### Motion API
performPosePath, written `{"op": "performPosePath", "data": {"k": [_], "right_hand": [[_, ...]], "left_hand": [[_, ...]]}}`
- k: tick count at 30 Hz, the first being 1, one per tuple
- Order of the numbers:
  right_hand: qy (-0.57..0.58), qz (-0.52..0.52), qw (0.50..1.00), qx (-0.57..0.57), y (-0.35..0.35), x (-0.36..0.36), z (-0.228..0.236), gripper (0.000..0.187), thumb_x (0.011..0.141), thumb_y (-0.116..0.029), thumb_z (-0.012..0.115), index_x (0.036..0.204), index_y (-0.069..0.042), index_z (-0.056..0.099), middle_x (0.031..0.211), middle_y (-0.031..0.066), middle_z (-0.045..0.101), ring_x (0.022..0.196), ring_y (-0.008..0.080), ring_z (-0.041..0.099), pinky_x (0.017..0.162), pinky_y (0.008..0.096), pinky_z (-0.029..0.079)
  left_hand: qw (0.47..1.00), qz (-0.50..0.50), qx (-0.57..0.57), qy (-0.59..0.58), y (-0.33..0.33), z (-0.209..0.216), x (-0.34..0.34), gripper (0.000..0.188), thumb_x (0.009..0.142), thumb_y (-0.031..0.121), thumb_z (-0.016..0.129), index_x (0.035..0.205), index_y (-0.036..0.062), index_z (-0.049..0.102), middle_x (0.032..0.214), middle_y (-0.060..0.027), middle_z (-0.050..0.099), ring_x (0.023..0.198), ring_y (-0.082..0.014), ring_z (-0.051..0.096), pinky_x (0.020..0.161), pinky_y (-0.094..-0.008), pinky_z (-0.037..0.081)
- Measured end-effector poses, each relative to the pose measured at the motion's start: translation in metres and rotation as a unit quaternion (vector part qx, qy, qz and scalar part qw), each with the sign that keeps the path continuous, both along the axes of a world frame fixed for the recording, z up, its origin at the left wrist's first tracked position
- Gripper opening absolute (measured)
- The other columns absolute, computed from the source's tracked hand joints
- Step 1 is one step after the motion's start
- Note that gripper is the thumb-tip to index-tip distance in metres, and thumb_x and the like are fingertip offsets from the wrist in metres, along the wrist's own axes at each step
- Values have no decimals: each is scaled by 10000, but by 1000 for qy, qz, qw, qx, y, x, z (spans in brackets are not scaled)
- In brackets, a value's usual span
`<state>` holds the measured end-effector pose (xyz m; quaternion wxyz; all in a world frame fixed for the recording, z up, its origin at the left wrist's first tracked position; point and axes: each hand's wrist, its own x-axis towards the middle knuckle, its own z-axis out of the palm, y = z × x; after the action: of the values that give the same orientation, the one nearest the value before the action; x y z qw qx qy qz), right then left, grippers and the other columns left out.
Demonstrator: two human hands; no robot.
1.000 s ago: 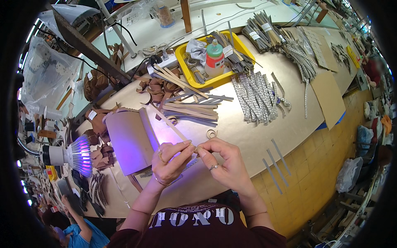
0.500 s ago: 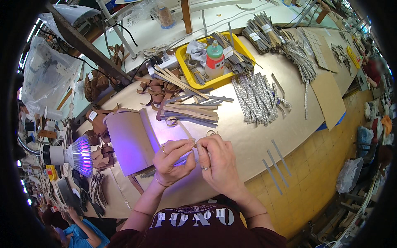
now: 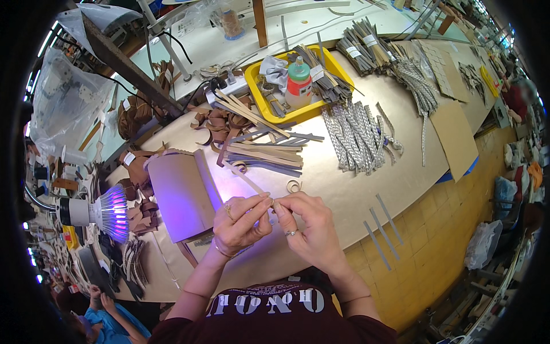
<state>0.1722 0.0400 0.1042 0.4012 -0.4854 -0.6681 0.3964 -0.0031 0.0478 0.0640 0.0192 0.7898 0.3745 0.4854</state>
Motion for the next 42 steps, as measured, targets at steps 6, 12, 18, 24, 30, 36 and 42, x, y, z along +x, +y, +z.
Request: {"op": "performPosePath", "data": {"k": [6,12,18,24,30,36,42], "right_hand": [[-8,-2,1000,22,2,0,0,61,904,-30,632,922,6,678,808,94,654,742,200,612,736,314,461],[-75,-16,995,64,1,-5,-2,54,884,-43,640,931,-23,660,856,102,657,791,262,600,778,348,436],[-127,-23,982,138,2,-9,-9,79,889,-71,638,963,-42,641,883,63,642,792,248,602,796,387,403],[-161,-34,974,158,2,-10,-11,86,878,-72,648,961,-48,645,873,54,642,783,240,606,785,393,405],[-147,-43,975,163,2,-14,-16,80,864,-77,660,938,-49,652,856,45,642,755,236,605,773,391,406],[-77,10,988,135,4,2,-14,165,844,-142,721,956,-43,650,891,65,652,801,223,615,787,364,431],[-26,-11,996,84,15,18,-18,398,765,-251,832,1080,-52,692,1118,118,621,935,208,579,788,334,497]], "left_hand": [[1000,2,-7,-4,-2,-1,1,287,715,-27,730,1001,-5,715,993,-108,704,662,-180,646,570,-279,509],[982,-9,-137,-127,-6,-1,7,246,733,-21,742,976,-6,712,979,-126,708,754,-226,701,654,-283,560],[957,5,-220,-187,-6,1,9,205,748,-47,743,946,6,738,912,-99,726,706,-125,663,618,-240,532],[956,4,-238,-170,-4,4,6,168,767,-50,730,925,5,745,900,-89,728,691,-112,652,608,-233,523],[936,11,-288,-202,-6,5,7,137,800,-37,711,932,-10,739,893,-97,723,676,-103,632,610,-231,510],[805,14,-449,-387,-7,5,4,118,913,40,628,956,-36,708,828,-76,693,632,-91,584,617,-231,481],[644,-93,-570,-501,3,6,-14,186,969,143,613,1005,-10,712,676,-3,620,571,-44,510,523,-181,354]]}}
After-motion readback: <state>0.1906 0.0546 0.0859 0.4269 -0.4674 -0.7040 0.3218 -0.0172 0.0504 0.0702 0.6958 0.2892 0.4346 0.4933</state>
